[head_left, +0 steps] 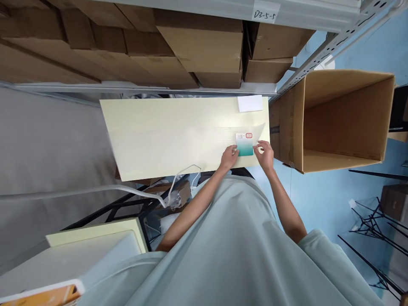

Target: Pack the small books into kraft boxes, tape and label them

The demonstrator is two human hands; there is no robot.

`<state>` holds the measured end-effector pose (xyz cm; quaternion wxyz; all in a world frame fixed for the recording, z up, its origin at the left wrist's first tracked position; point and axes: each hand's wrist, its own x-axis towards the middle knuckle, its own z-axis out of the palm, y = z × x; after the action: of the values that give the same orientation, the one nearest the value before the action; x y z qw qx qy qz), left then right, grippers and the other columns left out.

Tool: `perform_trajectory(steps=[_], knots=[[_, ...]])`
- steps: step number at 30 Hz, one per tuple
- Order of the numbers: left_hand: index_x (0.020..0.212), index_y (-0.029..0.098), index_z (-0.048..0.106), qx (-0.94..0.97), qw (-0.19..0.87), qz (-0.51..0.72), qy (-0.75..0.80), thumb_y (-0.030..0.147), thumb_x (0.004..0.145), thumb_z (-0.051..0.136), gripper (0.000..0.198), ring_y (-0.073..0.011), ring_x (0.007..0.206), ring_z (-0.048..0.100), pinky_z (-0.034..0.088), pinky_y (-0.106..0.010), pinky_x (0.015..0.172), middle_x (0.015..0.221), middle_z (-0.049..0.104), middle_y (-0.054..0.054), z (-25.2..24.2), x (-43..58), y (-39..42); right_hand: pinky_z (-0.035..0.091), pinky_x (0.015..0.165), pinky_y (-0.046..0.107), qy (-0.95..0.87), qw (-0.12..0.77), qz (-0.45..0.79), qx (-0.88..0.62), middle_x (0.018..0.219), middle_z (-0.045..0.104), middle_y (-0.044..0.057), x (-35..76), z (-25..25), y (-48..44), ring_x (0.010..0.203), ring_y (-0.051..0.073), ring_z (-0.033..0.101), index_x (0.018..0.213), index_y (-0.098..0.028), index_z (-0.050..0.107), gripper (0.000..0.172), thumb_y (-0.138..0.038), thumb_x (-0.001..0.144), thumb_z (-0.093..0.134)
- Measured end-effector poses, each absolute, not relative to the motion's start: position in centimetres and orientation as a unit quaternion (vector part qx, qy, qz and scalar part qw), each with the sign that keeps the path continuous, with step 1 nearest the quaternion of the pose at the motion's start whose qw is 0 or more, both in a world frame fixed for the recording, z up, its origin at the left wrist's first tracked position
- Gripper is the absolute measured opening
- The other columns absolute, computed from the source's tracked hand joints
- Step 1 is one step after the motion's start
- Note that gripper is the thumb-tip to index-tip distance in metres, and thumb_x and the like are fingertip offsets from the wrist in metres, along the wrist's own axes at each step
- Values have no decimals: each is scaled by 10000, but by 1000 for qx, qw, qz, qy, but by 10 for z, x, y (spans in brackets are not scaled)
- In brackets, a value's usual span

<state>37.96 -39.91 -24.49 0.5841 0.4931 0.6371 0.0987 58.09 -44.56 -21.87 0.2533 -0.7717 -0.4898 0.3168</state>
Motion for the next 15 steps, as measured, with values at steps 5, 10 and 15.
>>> perform_trajectory(steps=[5, 10, 15], knots=[[1232, 196, 748, 490, 555, 120, 661, 350, 1107, 518, 304, -235, 1202, 742, 546, -340, 1101, 1384, 757, -125, -246, 380, -394, 599, 897, 375, -534, 122, 362, -754, 1389, 652, 151, 516, -231, -429, 1114, 255, 692, 1086, -202, 738, 249, -338, 1082, 530], [1106, 187, 780, 492, 516, 47, 699, 391, 1036, 679, 239, -266, 1115, 759, 550, -344, 1006, 1270, 802, -137, -260, 381, -380, 608, 895, 400, -562, 88, 371, -734, 1474, 598, 169, 499, -243, -427, 1128, 274, 705, 1200, -183, 739, 267, -317, 1071, 548], [1033, 198, 806, 487, 501, 47, 714, 297, 1007, 702, 146, -267, 1125, 762, 545, -334, 1016, 1195, 835, -114, -269, 379, -372, 608, 1006, 447, -533, 153, 346, -757, 1395, 664, 176, 542, -244, -436, 1224, 301, 679, 1307, -203, 696, 356, -433, 1057, 590]])
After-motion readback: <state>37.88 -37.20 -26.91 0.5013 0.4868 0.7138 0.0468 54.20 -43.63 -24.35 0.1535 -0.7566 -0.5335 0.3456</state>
